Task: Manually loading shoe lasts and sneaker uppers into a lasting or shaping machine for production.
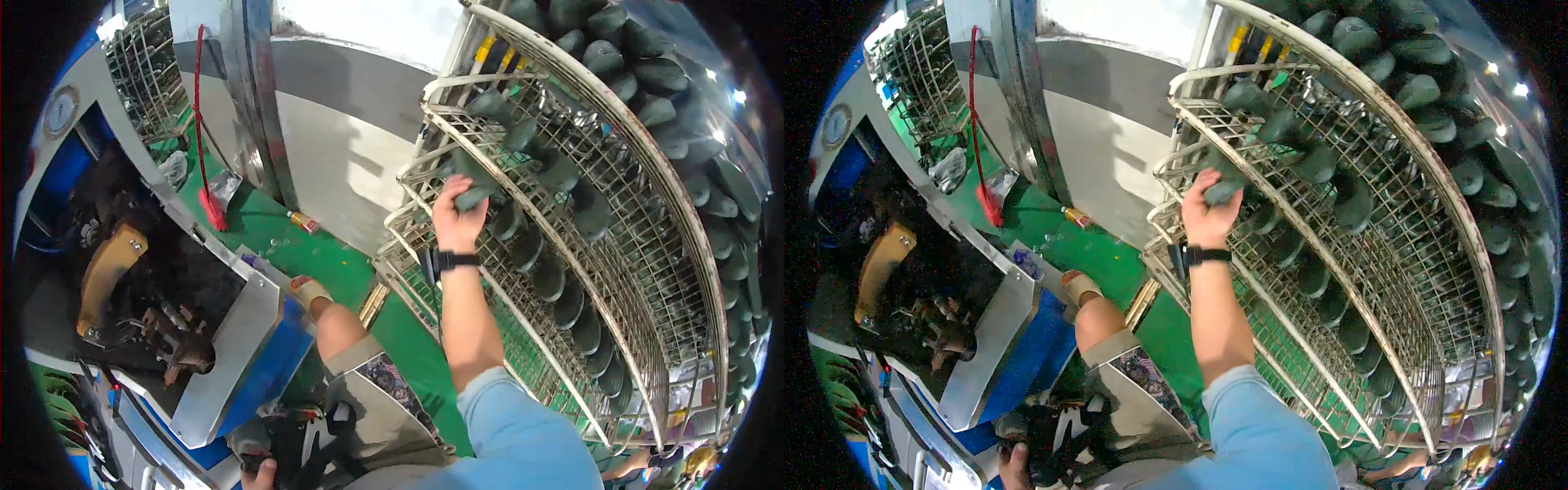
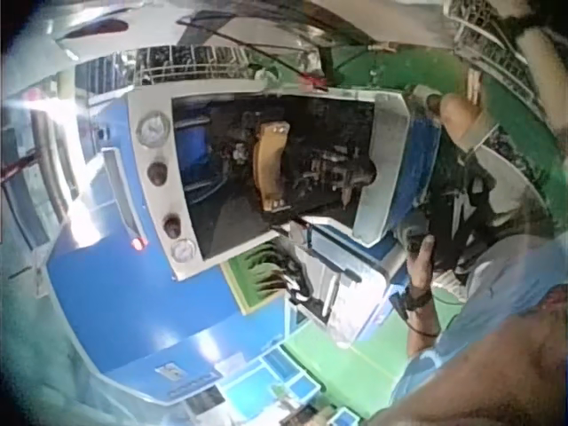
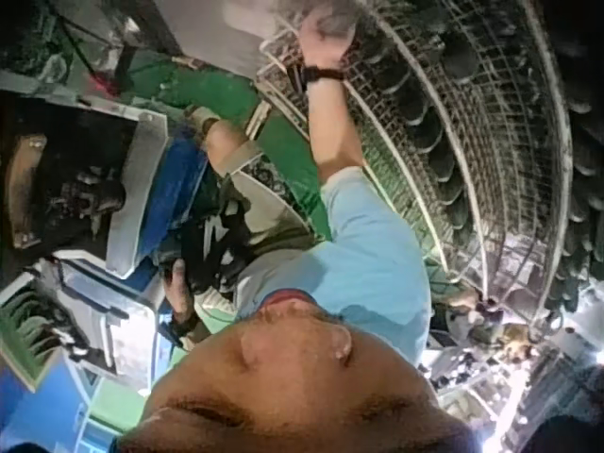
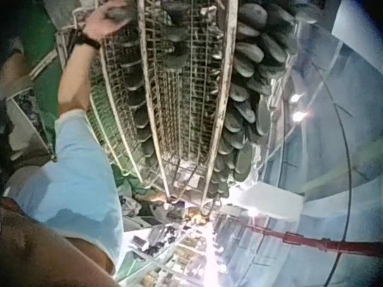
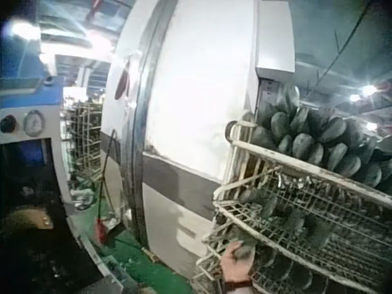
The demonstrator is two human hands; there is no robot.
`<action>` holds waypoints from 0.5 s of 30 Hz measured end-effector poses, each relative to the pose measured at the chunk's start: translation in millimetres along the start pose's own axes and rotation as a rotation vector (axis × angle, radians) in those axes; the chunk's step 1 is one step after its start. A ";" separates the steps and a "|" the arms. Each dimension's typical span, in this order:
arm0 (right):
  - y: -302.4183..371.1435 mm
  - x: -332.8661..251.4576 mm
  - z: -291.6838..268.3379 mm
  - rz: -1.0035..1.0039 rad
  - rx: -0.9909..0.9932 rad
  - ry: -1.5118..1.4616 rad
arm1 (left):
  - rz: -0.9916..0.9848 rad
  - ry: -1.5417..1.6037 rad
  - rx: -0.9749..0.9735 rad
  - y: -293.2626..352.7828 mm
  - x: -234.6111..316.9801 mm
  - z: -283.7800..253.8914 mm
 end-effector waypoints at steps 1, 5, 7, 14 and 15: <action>-21.9 -4.4 -4.2 -0.041 -0.015 -0.045 | -0.006 0.002 0.014 6.1 -4.0 -9.1; -58.5 -50.6 -31.8 -0.274 0.232 0.390 | -0.256 -0.075 -0.077 41.2 -55.7 -68.5; -54.3 -56.6 -13.8 -0.301 0.123 0.454 | -0.258 -0.082 -0.045 69.9 -59.2 -102.1; 32.9 -3.2 -4.1 -0.141 0.010 0.925 | 0.233 0.445 0.504 223.2 -42.7 -325.8; 68.7 34.4 -30.4 -0.101 0.071 0.989 | 0.343 0.531 0.667 267.8 -48.2 -363.8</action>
Point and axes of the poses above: each hand's wrist, its own y-axis away from the middle knuckle, its own z-axis out of the palm, x = y × z, the point moved 9 cm from there along -y, towards the middle knuckle, and after that the axes turned 14 degrees about -z, right-handed, at the moved point
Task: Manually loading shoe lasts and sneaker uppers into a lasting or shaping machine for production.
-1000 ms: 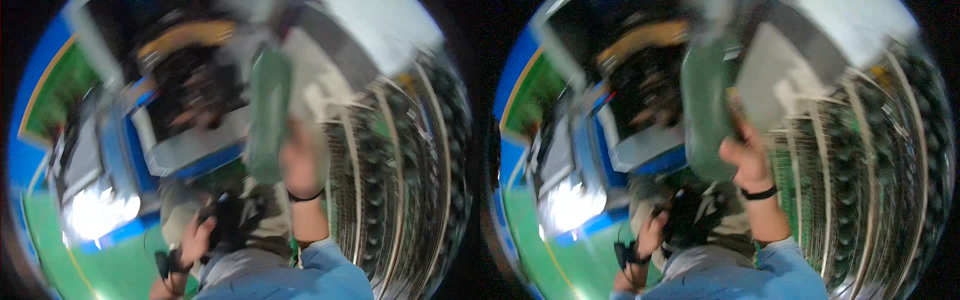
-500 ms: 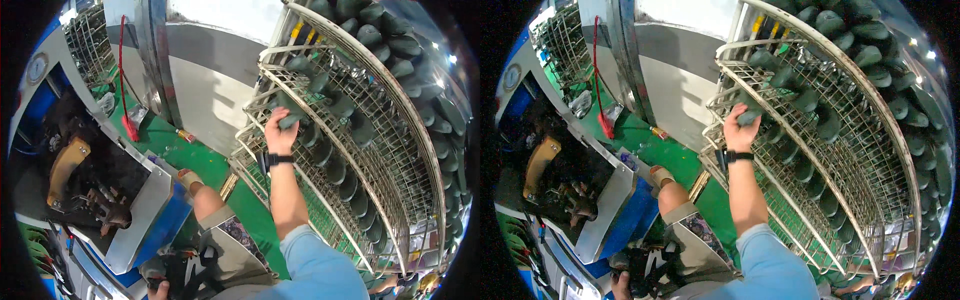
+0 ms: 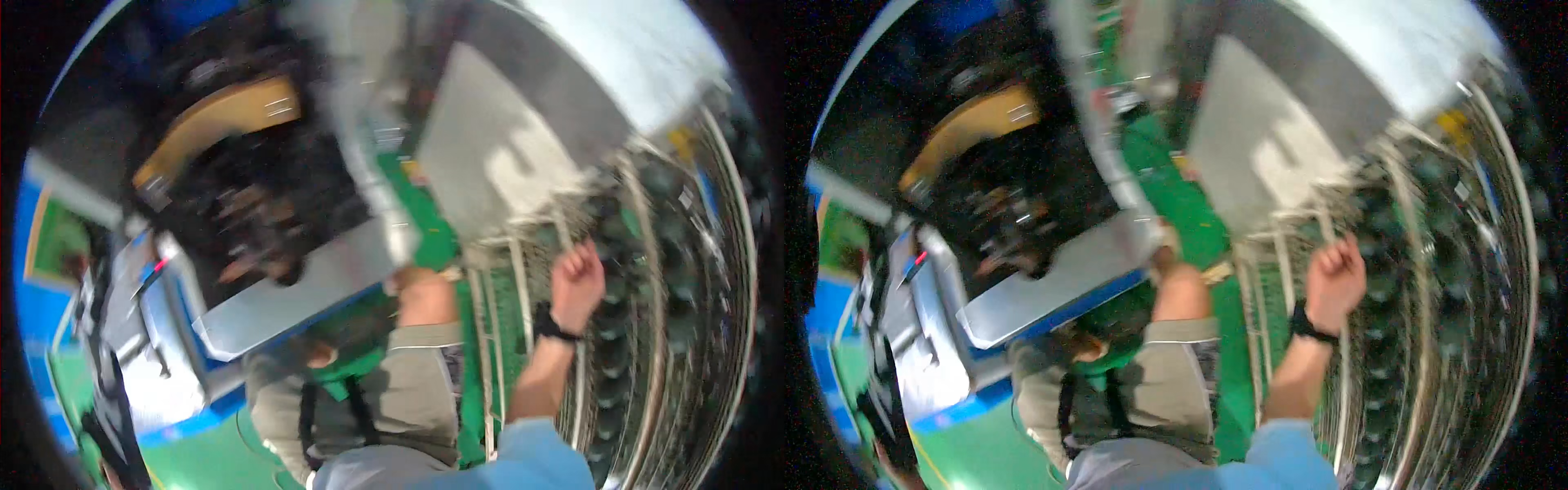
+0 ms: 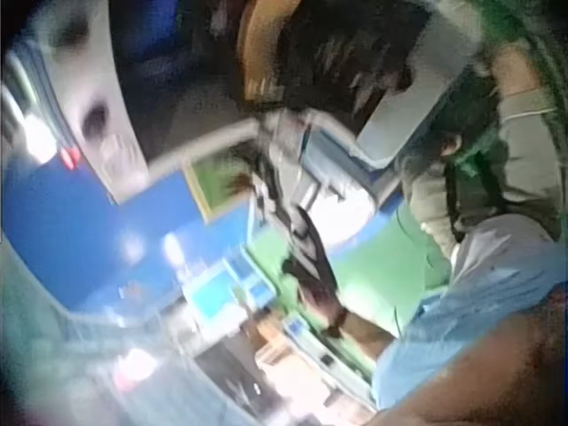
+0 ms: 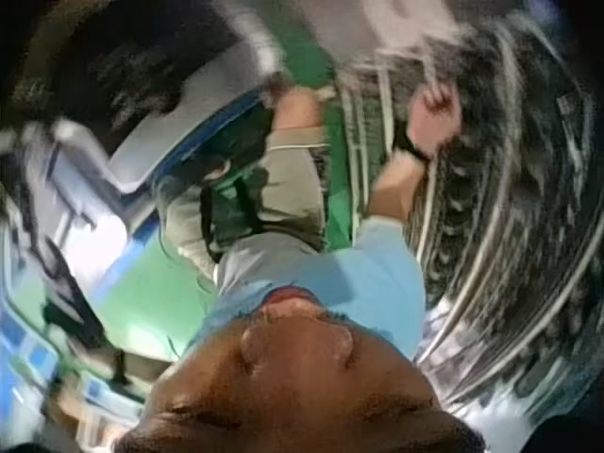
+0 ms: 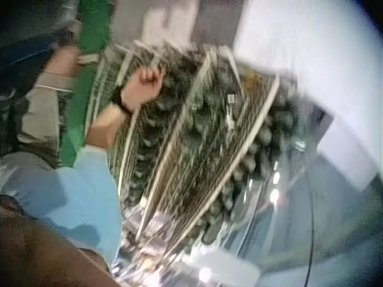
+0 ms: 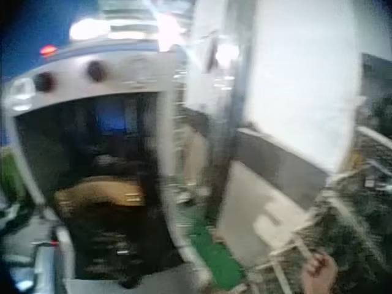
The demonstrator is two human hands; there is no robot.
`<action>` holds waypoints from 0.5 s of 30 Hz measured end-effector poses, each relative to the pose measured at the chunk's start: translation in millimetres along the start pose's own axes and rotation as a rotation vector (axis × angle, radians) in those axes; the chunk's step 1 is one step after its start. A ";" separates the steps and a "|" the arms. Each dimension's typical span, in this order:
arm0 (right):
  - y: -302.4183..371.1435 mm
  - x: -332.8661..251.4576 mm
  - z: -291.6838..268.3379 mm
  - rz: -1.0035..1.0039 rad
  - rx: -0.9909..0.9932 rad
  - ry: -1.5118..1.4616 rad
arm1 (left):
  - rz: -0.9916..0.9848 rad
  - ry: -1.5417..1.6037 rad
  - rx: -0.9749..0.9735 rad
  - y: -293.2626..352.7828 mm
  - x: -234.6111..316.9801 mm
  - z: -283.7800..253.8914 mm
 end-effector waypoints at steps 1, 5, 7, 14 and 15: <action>25.4 27.9 13.1 0.162 -0.195 -0.079 | 0.148 -0.178 0.119 8.9 20.4 -47.8; 117.0 60.0 -44.0 0.356 -0.332 0.315 | 0.171 -0.646 0.384 -65.2 14.1 -34.6; 169.6 83.7 -29.5 0.404 -0.611 0.938 | 0.143 -1.268 0.621 -105.3 7.4 -92.7; 220.5 130.4 -26.6 0.193 -1.487 0.649 | -0.092 -1.897 0.674 -122.3 95.1 22.4; 236.1 147.7 -15.2 0.287 -1.320 0.708 | 0.093 -1.574 0.637 -141.5 113.5 47.1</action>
Point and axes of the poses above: each hand's wrist, its own y-axis away from the middle knuckle, its own z-axis out of the palm, x = y × z, the point moved 9 cm from there along -y, towards the middle knuckle, and after that the axes turned 14 degrees about -z, right-handed, at the moved point
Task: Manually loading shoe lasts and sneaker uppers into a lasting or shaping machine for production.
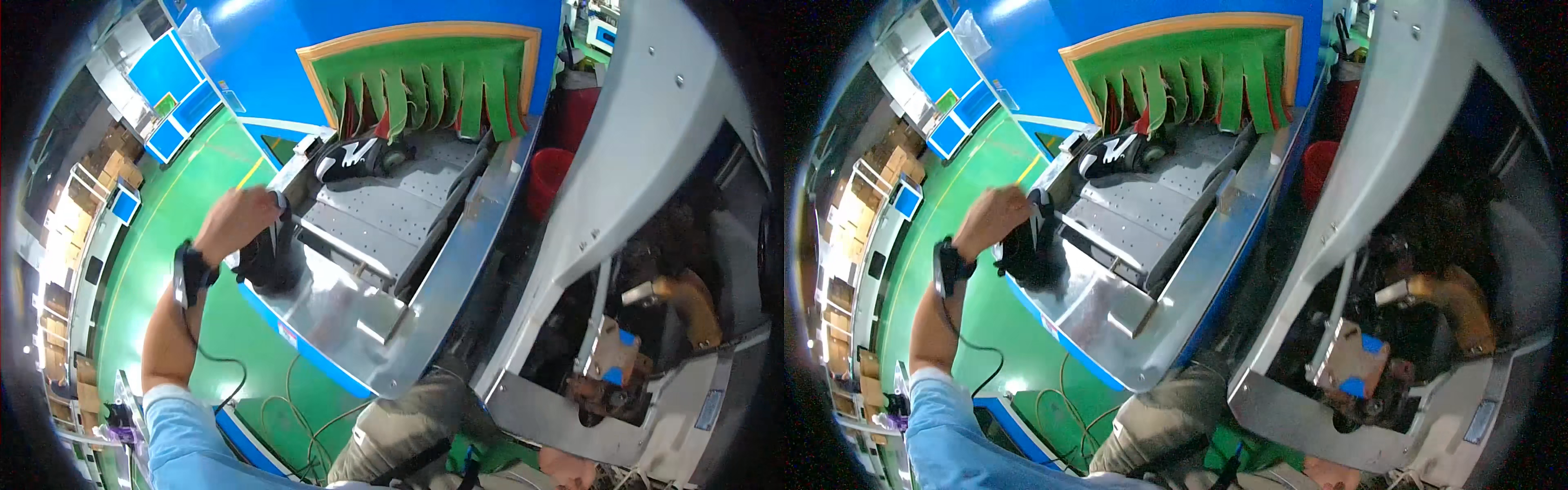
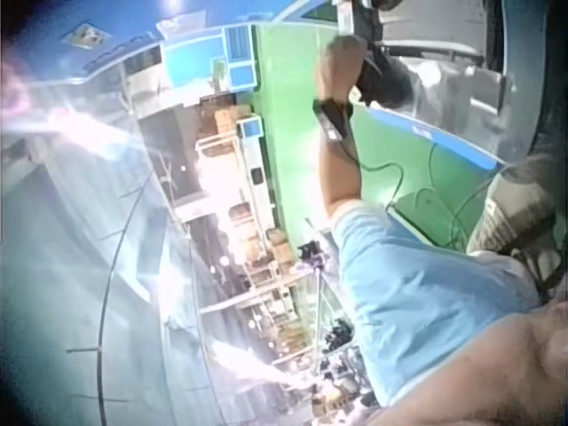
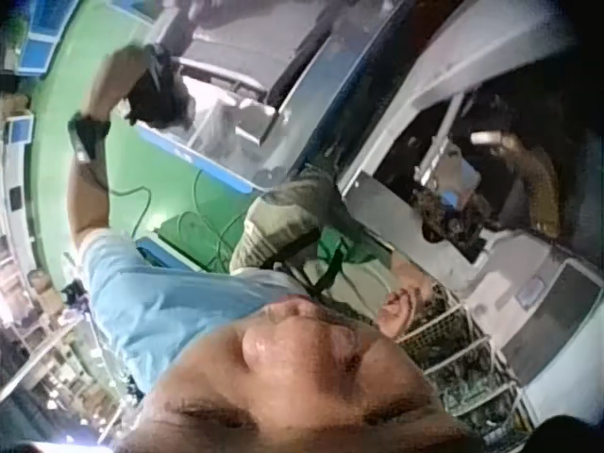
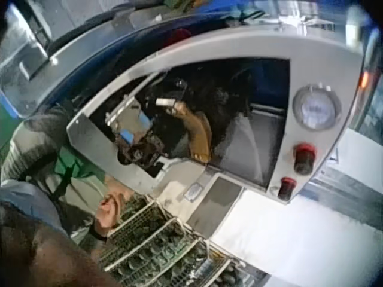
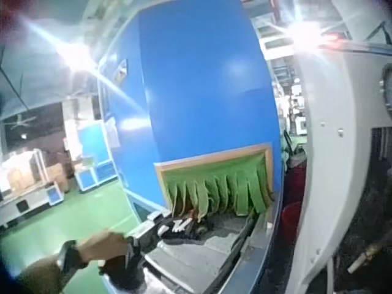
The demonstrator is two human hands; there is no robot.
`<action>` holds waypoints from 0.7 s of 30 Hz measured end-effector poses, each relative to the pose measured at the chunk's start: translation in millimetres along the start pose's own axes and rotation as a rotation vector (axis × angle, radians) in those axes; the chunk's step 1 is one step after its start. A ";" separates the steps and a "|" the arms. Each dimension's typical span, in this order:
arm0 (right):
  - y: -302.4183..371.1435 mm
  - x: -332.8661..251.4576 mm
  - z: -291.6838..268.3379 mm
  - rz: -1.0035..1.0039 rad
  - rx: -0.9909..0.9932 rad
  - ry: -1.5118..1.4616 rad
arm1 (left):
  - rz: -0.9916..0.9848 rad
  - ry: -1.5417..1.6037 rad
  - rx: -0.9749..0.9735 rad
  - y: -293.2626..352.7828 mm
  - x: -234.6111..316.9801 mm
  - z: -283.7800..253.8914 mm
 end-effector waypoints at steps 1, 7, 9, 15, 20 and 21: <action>-8.5 8.6 10.6 0.130 0.117 -0.065 | 0.217 0.132 0.039 -21.9 23.1 0.4; -13.0 49.7 56.0 0.721 0.357 -0.382 | -0.257 0.264 0.214 -229.4 4.4 138.8; -28.5 25.0 60.7 0.645 0.086 0.087 | -0.360 0.336 0.264 -213.7 10.7 156.7; -27.4 16.5 64.0 0.393 0.104 0.016 | -0.287 0.731 -0.214 -150.3 53.8 188.3; -88.2 -15.3 119.2 0.431 -0.061 0.157 | -0.388 1.743 -0.743 -3.2 74.5 165.5; -109.7 -36.0 142.5 0.326 -0.150 0.245 | -0.403 1.901 -0.897 50.9 84.2 140.8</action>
Point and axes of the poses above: each hand's wrist, its own y-axis away from the middle knuckle, its own z-axis out of the palm, x = y × z, the point moved 9 cm from there along -y, towards the middle knuckle, and after that the axes turned 14 degrees about -z, right-handed, at the moved point
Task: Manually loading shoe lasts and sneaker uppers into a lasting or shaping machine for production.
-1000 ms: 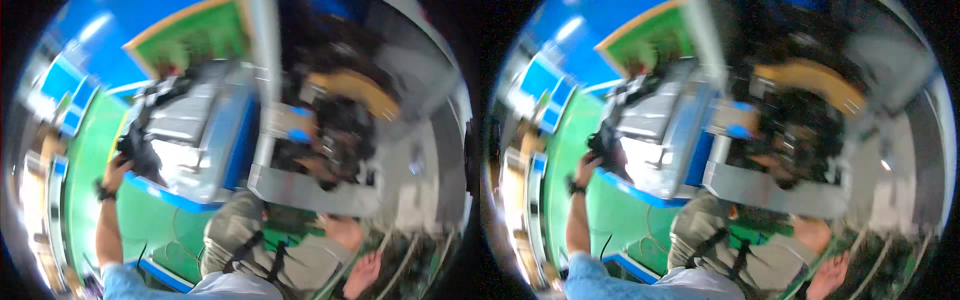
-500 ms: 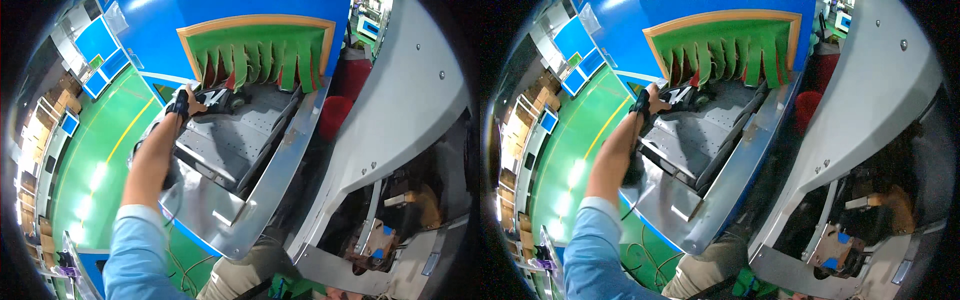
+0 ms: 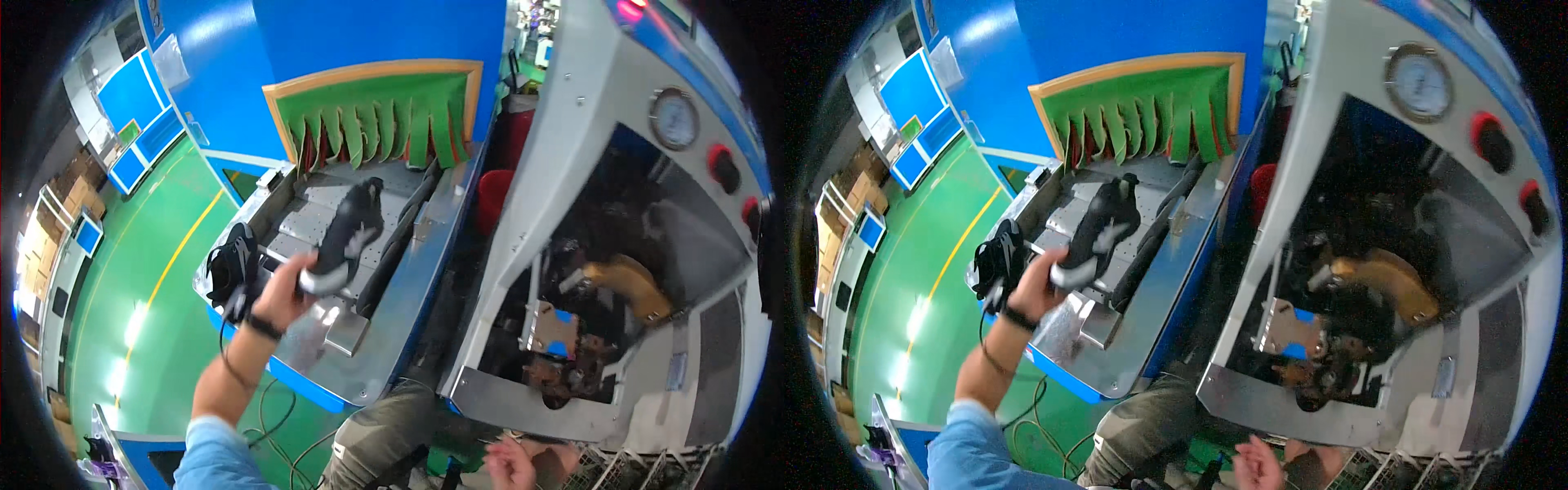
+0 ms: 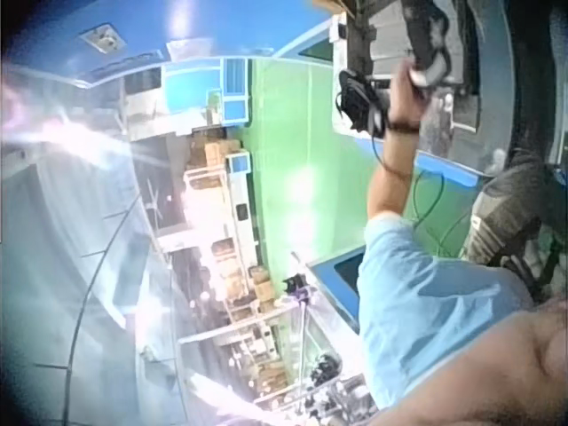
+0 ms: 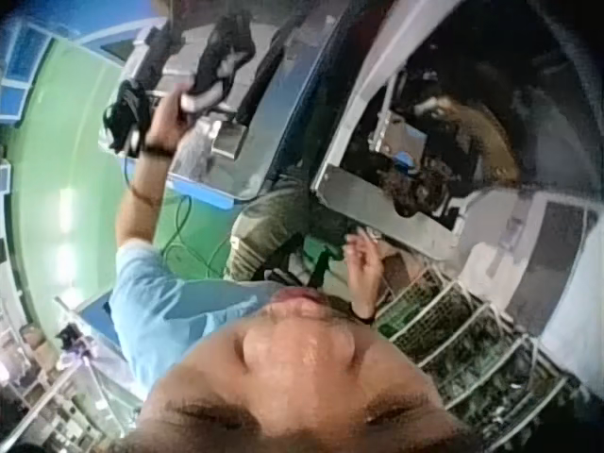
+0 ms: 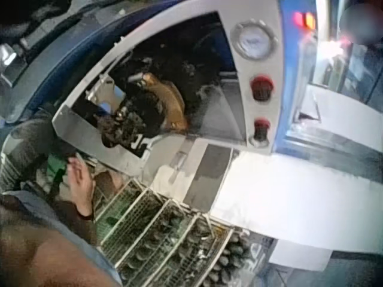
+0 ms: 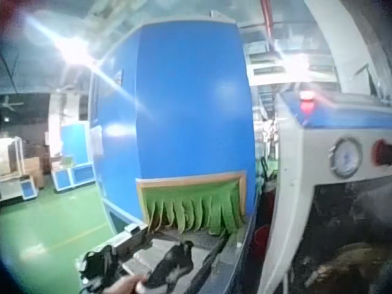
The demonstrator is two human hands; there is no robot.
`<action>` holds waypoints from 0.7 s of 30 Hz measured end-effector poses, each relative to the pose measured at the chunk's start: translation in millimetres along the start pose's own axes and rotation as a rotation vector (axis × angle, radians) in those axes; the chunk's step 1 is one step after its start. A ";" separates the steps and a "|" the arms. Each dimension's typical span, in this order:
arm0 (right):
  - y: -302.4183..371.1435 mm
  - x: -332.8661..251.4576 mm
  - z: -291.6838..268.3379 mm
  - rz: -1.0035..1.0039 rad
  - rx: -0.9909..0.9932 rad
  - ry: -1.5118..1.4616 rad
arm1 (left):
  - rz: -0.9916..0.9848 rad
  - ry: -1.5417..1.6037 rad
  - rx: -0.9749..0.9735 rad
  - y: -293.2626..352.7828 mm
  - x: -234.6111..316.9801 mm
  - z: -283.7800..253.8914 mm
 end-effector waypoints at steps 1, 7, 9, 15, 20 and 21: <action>-4.0 -19.8 13.7 -0.072 -0.027 -0.112 | 0.000 0.006 -0.102 29.5 -26.9 13.9; -12.6 -92.4 85.3 -0.222 0.186 -0.893 | -0.357 0.233 -0.617 160.0 -215.5 51.4; 15.1 -5.2 74.3 -0.169 0.173 -0.755 | -0.543 -0.004 -0.525 174.7 -297.6 34.0; 37.7 -50.5 15.7 -0.140 0.150 -0.925 | -0.074 -0.614 -0.567 208.4 -285.3 112.8; 104.5 35.4 1.5 0.290 0.195 -0.730 | -0.286 -0.659 -0.695 189.8 -314.3 140.8; 117.0 48.6 2.3 0.314 0.272 -0.900 | -0.315 -0.803 -0.758 191.7 -320.1 147.8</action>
Point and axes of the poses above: each hand's wrist, its own y-axis away from the middle knuckle, its own z-axis out of the palm, x = y × z, the point moved 9 cm from there along -y, towards the middle knuckle, and after that the axes turned 14 degrees about -z, right-handed, at the moved point
